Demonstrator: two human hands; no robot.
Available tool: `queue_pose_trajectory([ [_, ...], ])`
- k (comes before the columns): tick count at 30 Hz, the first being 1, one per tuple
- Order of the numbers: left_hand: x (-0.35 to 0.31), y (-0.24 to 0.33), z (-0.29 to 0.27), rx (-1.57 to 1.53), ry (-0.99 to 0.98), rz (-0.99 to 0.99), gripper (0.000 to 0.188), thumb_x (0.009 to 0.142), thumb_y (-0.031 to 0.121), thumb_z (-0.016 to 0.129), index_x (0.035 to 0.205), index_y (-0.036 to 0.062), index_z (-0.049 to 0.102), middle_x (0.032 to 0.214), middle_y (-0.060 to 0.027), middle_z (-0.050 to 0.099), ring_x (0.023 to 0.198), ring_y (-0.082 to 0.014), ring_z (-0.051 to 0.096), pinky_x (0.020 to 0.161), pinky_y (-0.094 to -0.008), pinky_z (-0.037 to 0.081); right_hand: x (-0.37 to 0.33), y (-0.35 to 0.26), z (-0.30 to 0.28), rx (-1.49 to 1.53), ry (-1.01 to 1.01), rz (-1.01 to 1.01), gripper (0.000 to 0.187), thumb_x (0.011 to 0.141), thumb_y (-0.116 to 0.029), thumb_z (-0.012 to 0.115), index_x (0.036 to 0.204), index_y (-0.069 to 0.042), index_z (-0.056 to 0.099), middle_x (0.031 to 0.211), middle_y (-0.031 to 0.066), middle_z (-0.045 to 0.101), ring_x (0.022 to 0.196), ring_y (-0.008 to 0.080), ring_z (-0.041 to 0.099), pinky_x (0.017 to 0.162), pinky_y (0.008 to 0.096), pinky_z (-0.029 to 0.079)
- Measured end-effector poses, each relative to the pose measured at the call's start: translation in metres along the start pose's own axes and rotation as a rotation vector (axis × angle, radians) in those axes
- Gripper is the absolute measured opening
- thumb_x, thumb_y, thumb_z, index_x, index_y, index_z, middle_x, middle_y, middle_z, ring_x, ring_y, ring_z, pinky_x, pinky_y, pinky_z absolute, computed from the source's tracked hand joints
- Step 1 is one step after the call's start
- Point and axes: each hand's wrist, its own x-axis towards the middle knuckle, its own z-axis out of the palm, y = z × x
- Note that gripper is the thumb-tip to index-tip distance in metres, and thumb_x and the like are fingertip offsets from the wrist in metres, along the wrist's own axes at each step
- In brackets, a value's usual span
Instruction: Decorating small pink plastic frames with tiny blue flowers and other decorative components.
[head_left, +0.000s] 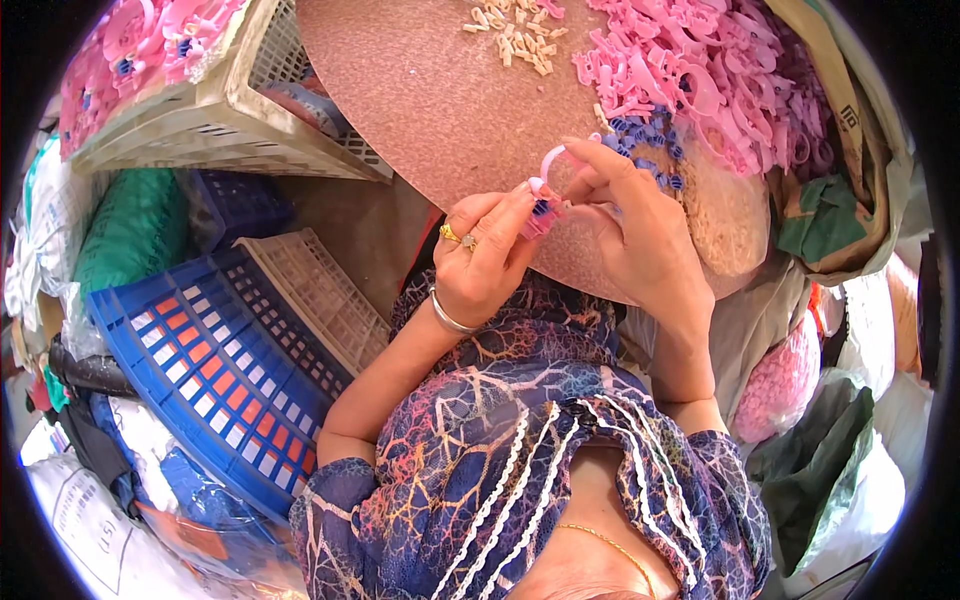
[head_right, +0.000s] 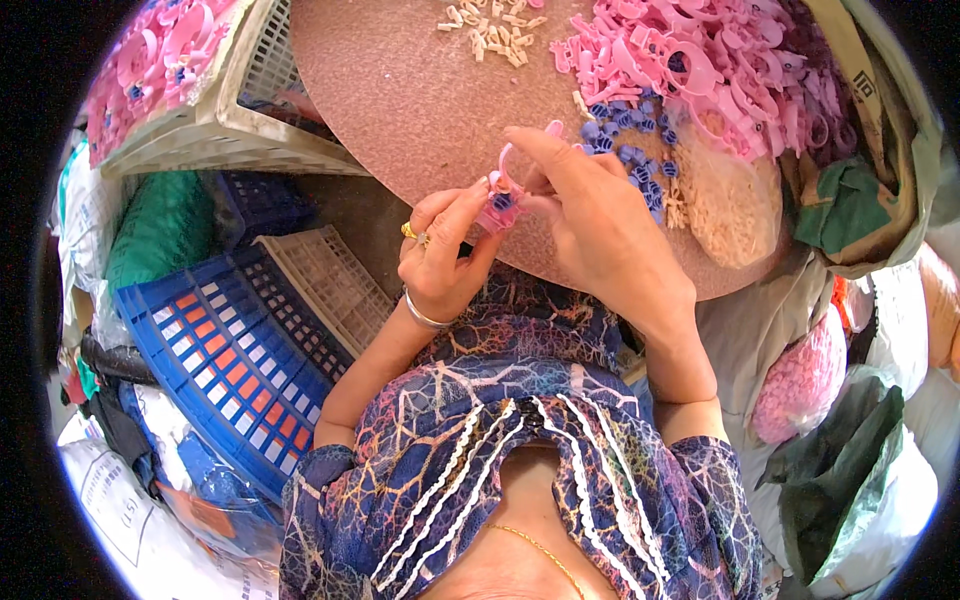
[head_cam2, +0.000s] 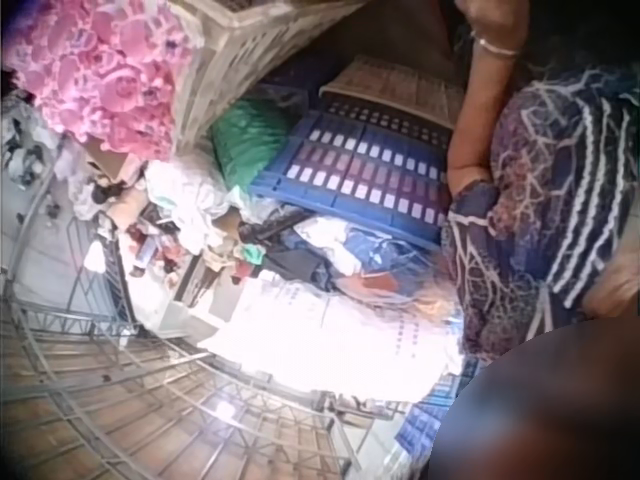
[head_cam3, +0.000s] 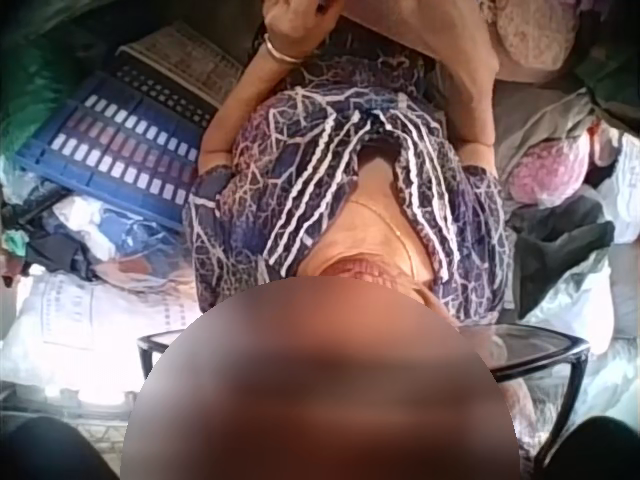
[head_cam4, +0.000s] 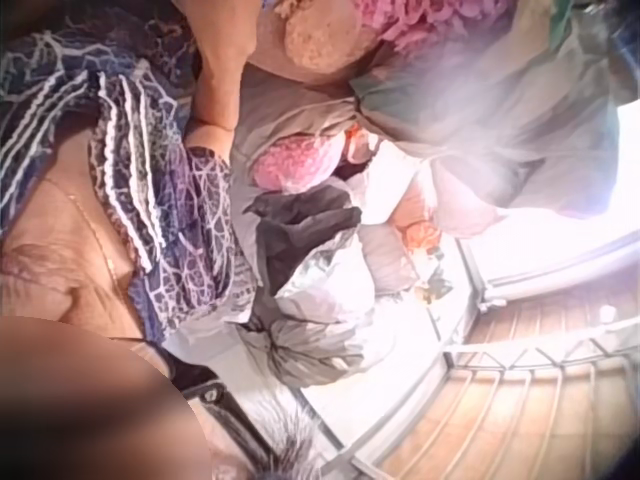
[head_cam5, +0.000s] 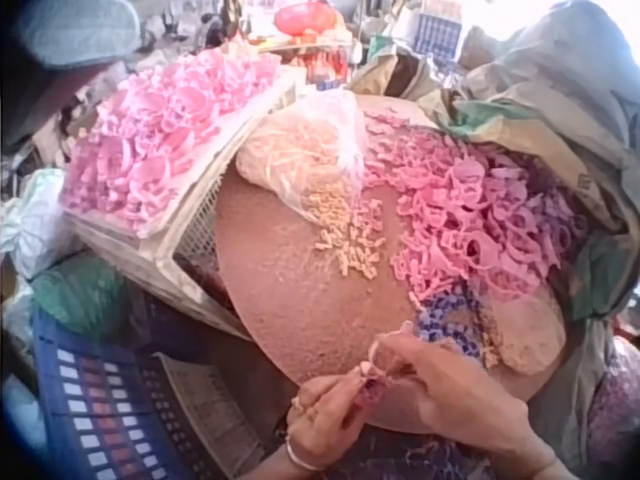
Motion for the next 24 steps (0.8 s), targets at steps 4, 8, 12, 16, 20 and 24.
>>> queue_pose_trajectory([
  [4, 0.0, 0.002, -0.001, -0.009, 0.039, -0.057, 0.057, 0.064, -0.006, 0.085, 0.117, -0.0013, 0.066, 0.108, -0.0114, 0.072, 0.09, -0.0248, 0.069, 0.074, -0.0322, 0.056, -0.001, 0.005, 0.009, -0.132, 0.055, -0.057, 0.048, 0.082, -0.003, 0.069, 0.128, -0.009, 0.059, 0.091, 0.0066, 0.068, 0.087, 0.023, 0.064, 0.088, 0.0347, 0.041],
  [8, 0.0, 0.003, -0.001, -0.002, 0.059, -0.069, 0.055, 0.064, -0.006, 0.085, 0.116, -0.002, 0.066, 0.108, -0.0121, 0.072, 0.089, -0.0249, 0.069, 0.074, -0.0321, 0.056, -0.003, 0.004, 0.014, -0.29, 0.17, -0.172, 0.045, 0.081, -0.004, 0.07, 0.124, -0.012, 0.062, 0.087, 0.0019, 0.068, 0.088, 0.0195, 0.063, 0.09, 0.0366, 0.038],
  [12, 0.001, 0.003, -0.001, 0.002, 0.058, -0.048, 0.055, 0.064, -0.006, 0.085, 0.115, -0.0028, 0.066, 0.108, -0.013, 0.073, 0.089, -0.0254, 0.069, 0.074, -0.0324, 0.056, -0.004, 0.006, 0.017, -0.384, 0.226, -0.187, 0.041, 0.079, -0.006, 0.072, 0.119, -0.015, 0.067, 0.086, -0.0022, 0.069, 0.093, 0.0178, 0.062, 0.092, 0.0375, 0.036],
  [16, 0.003, 0.003, -0.002, -0.007, 0.071, -0.029, 0.053, 0.067, -0.006, 0.083, 0.116, -0.0023, 0.065, 0.106, -0.0131, 0.073, 0.086, -0.0247, 0.068, 0.072, -0.0326, 0.055, -0.005, 0.009, 0.02, -0.322, 0.225, -0.216, 0.042, 0.075, -0.009, 0.076, 0.116, -0.015, 0.07, 0.09, -0.0025, 0.072, 0.097, 0.0183, 0.061, 0.089, 0.036, 0.035],
  [20, 0.003, 0.002, -0.005, 0.009, 0.071, -0.046, 0.052, 0.068, -0.005, 0.083, 0.116, -0.0019, 0.064, 0.107, -0.0133, 0.073, 0.086, -0.0245, 0.068, 0.071, -0.0322, 0.055, -0.009, 0.0, 0.017, -0.313, 0.326, -0.162, 0.044, 0.075, -0.009, 0.078, 0.118, -0.015, 0.069, 0.091, -0.0032, 0.072, 0.092, 0.0169, 0.062, 0.088, 0.035, 0.035],
  [24, 0.004, 0.003, -0.003, 0.022, 0.099, -0.007, 0.051, 0.068, -0.006, 0.083, 0.115, -0.0013, 0.065, 0.108, -0.0135, 0.073, 0.087, -0.0242, 0.068, 0.071, -0.0322, 0.055, -0.013, -0.008, 0.021, -0.248, 0.314, -0.032, 0.047, 0.075, -0.009, 0.081, 0.119, -0.011, 0.067, 0.085, -0.0029, 0.071, 0.085, 0.0144, 0.063, 0.09, 0.0333, 0.037],
])
